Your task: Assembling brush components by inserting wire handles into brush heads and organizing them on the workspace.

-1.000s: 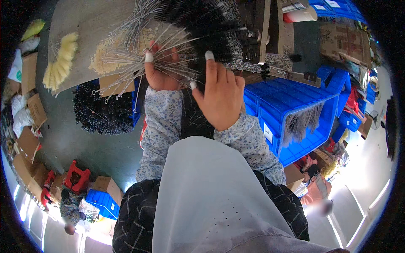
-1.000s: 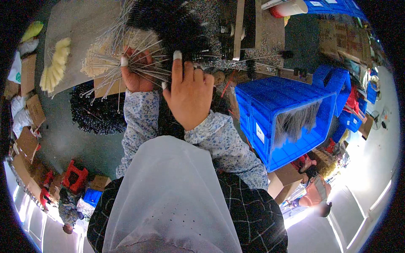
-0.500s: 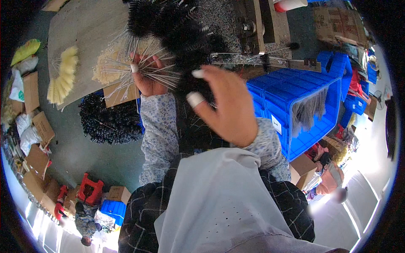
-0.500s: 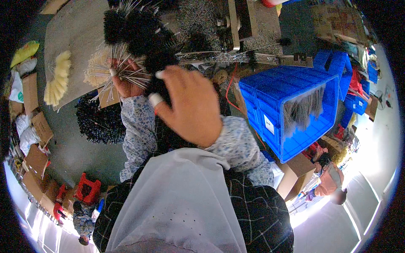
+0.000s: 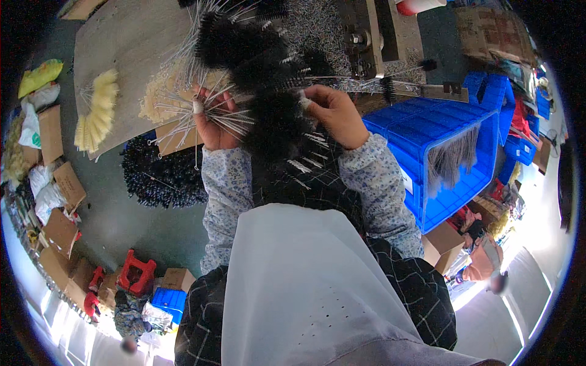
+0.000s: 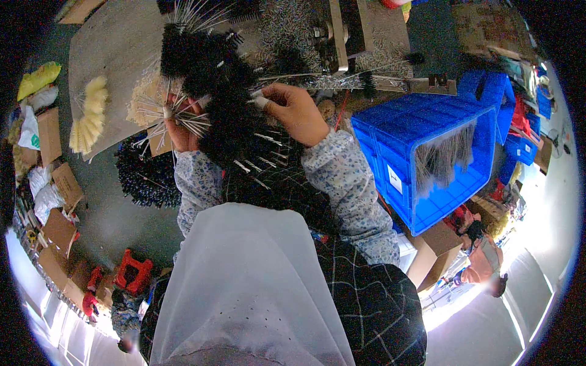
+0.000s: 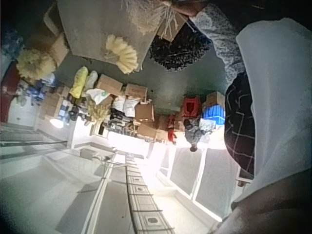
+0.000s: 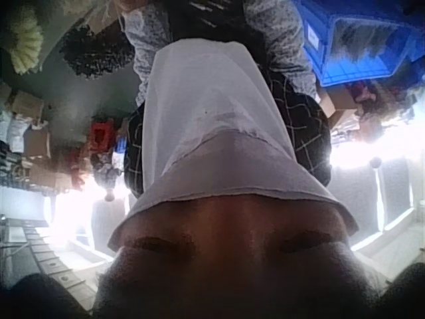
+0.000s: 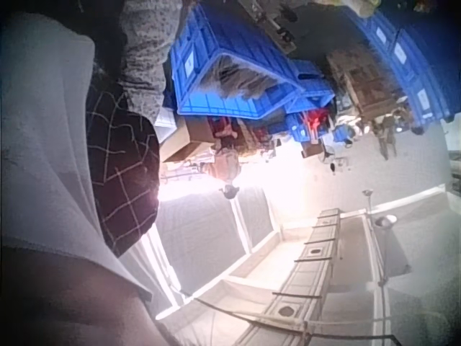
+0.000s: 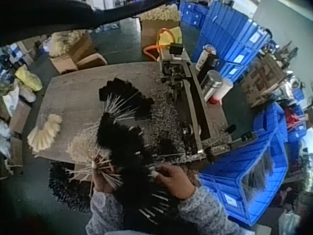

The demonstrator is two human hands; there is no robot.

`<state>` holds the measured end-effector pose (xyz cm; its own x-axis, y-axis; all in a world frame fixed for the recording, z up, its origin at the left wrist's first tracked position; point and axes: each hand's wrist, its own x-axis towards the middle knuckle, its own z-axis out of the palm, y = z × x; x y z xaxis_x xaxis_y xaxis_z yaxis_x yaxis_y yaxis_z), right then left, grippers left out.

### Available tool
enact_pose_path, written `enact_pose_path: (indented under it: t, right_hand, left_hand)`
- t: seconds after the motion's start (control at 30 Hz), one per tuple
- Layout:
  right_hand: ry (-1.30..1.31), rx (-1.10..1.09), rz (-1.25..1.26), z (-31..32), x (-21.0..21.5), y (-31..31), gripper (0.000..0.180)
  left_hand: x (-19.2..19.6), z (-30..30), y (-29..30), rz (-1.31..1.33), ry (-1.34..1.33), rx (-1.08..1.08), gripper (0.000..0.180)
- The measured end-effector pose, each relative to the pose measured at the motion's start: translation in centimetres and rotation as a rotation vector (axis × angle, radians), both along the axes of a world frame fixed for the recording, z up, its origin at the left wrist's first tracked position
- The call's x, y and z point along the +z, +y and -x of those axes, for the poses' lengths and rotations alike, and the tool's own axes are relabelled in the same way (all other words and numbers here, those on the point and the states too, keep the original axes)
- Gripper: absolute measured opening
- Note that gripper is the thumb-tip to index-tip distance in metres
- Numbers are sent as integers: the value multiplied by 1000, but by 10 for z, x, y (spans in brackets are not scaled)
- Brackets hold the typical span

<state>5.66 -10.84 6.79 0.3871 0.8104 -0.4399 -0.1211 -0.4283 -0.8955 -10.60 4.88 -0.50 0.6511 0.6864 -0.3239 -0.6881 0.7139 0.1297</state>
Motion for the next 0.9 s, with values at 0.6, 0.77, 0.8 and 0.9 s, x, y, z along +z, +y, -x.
enact_pose_path:
  t: [0.6, 0.77, 0.8, 0.9]
  right_hand:
    - [-51, -99, -217, -14, 12, 17, 20]
    - [-99, -207, -160, -7, 21, 1, 20]
    - [-78, -237, -150, -7, 25, -2, 18]
    - [-2, -275, -172, -9, 30, -5, 20]
  left_hand:
    - [42, 17, -28, -31, 272, -281, 42]
    - [21, 25, -15, 14, 263, -211, 40]
    - [17, 27, -11, 121, 140, -218, 39]
    - [-1, 29, -10, -200, 273, -291, 42]
